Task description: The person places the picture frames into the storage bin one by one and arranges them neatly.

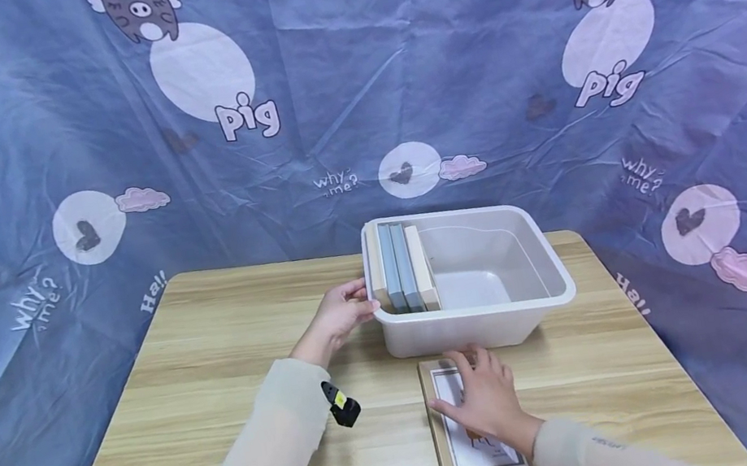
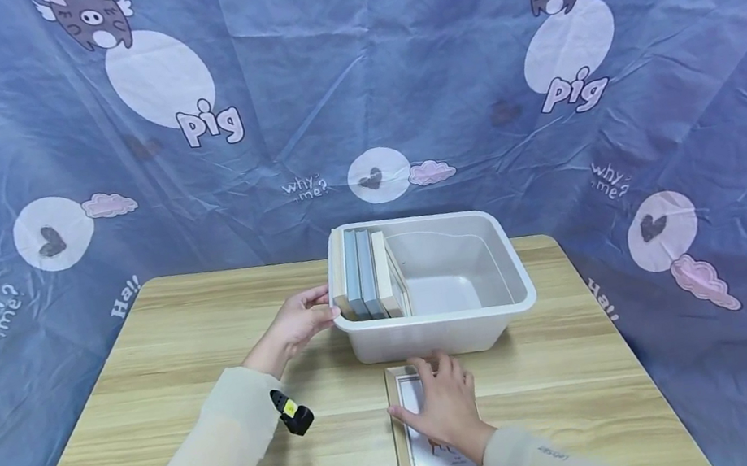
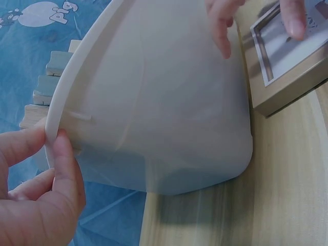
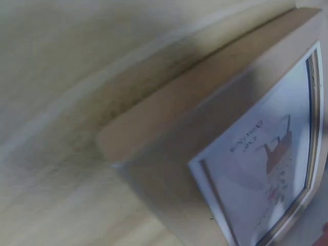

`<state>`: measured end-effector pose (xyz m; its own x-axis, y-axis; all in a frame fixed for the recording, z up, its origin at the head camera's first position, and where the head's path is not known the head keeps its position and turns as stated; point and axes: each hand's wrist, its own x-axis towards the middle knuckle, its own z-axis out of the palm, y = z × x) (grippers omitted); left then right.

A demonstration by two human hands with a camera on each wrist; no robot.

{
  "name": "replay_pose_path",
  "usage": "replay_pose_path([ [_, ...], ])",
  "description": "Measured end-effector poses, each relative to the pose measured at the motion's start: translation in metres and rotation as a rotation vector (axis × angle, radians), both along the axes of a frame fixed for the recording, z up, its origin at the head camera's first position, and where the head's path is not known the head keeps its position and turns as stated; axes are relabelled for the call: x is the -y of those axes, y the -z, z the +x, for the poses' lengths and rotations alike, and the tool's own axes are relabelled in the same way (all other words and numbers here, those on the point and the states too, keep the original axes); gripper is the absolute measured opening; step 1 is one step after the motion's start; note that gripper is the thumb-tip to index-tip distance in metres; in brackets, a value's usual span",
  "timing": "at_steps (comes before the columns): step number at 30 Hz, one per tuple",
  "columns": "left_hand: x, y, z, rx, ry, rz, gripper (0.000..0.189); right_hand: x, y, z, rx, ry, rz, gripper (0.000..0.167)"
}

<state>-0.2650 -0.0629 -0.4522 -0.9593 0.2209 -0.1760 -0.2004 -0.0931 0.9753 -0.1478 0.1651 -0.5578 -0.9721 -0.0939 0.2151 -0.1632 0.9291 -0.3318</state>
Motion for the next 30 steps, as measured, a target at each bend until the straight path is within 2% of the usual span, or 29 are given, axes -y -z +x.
replay_pose_path([
  [7,0.0,0.0,0.0,0.005,-0.003,0.009,0.057,0.007,0.002,-0.003,0.149,0.166,0.123,0.104],
  [11,0.0,-0.001,0.0,0.001,-0.006,0.005,0.056,0.013,0.003,-0.004,0.235,0.242,0.146,0.112],
  [20,0.0,-0.003,0.001,0.002,-0.001,0.01,0.058,0.022,0.007,-0.004,0.361,0.37,0.08,0.122],
  [30,0.001,-0.004,0.002,0.008,-0.001,0.002,0.058,0.028,0.006,-0.007,0.389,0.422,0.029,0.125],
])
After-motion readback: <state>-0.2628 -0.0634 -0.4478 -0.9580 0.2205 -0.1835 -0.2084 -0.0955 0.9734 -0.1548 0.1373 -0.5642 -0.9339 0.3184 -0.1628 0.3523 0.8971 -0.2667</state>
